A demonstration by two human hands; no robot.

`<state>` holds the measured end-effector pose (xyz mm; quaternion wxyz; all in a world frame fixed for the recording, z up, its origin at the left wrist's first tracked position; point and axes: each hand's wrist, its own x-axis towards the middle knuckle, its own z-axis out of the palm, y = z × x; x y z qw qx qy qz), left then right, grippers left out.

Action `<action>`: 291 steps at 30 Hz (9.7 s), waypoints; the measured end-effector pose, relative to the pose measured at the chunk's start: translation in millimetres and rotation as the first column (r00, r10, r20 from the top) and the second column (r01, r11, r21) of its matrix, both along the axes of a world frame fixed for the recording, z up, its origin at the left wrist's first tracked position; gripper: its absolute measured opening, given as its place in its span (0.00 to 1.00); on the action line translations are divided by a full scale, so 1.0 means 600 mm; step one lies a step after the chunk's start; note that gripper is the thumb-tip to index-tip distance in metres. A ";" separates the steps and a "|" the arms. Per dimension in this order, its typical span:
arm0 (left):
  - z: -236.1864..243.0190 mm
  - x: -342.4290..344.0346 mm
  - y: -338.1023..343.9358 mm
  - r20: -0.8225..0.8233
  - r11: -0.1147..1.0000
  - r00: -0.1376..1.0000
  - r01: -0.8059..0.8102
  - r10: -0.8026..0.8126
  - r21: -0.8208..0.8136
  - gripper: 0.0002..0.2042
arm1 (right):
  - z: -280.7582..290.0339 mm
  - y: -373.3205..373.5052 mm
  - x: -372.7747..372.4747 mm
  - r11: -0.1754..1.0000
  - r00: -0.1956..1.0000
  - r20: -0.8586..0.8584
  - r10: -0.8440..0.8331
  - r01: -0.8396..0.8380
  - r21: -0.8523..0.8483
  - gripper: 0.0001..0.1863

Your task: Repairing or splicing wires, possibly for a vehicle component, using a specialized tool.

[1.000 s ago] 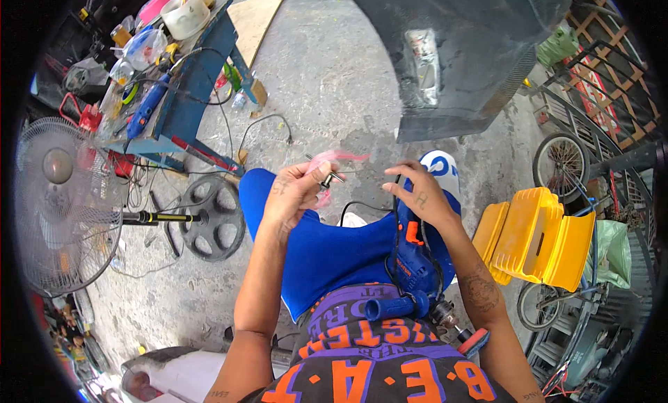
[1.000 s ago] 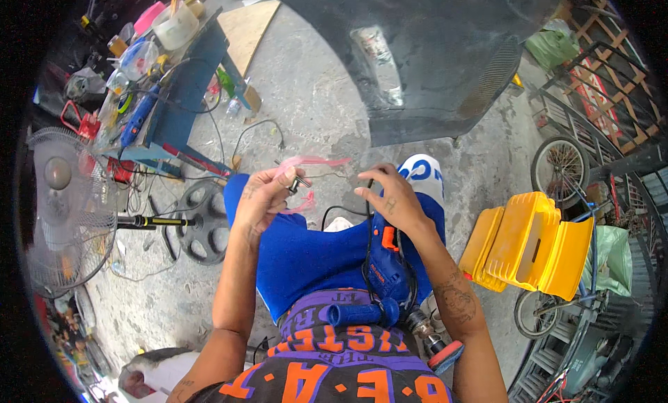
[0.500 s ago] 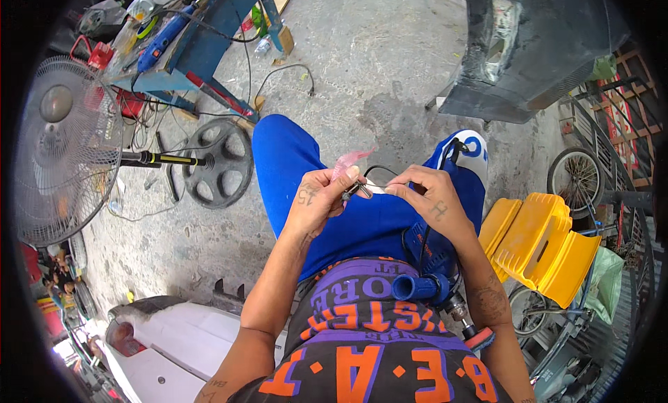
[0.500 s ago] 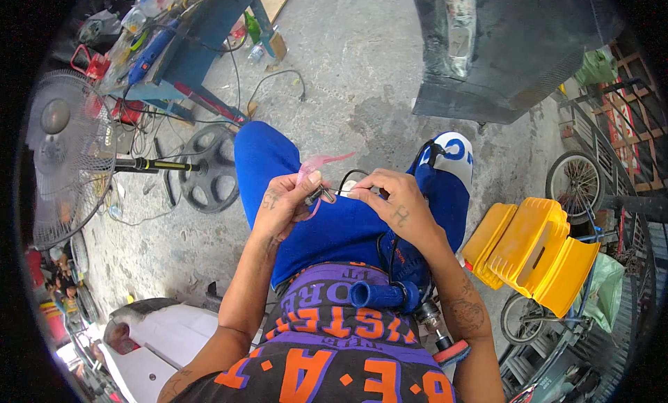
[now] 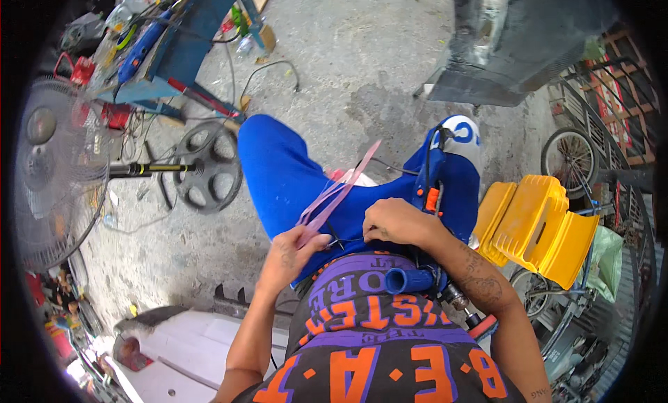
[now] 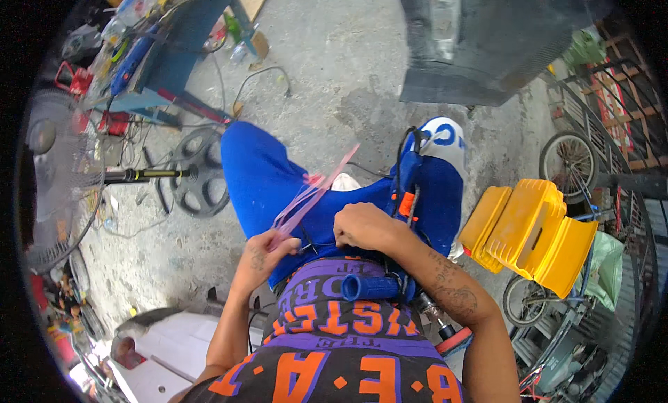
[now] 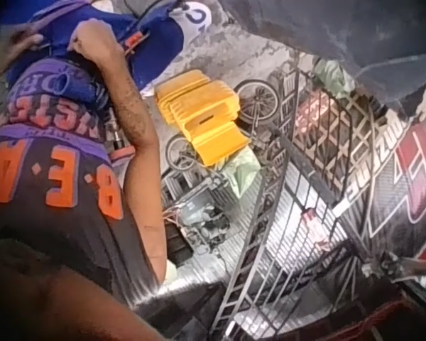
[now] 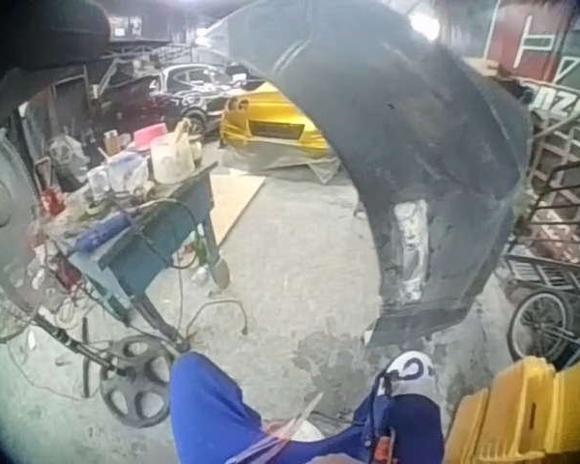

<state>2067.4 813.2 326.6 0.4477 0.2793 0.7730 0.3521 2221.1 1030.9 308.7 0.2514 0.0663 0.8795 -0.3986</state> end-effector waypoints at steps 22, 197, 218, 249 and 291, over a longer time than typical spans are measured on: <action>0.105 -0.054 0.191 -0.107 0.897 0.949 0.316 -0.297 0.309 0.09 | 0.042 0.037 -0.022 -0.255 0.518 0.458 -0.723 0.416 -0.873 0.19; -0.015 -0.224 -0.021 -0.619 0.984 0.786 -0.097 -0.017 -0.150 0.19 | 0.076 0.027 -0.013 0.382 0.779 0.231 -0.583 0.514 -0.768 0.18; 0.112 -0.308 0.023 -0.105 0.929 0.930 0.361 -0.352 0.087 0.10 | 0.065 0.029 0.001 0.765 0.778 -0.127 -0.615 0.549 -0.338 0.12; 0.282 -0.383 -0.063 -0.102 0.588 0.877 -0.223 0.469 0.777 0.18 | 0.070 0.012 -0.028 0.779 0.732 -0.276 -0.623 0.546 -0.309 0.14; 0.158 -0.112 0.202 -0.677 0.370 0.392 0.910 -0.623 0.186 0.15 | 0.066 0.005 -0.030 0.630 0.711 -0.200 -0.674 0.412 -0.658 0.16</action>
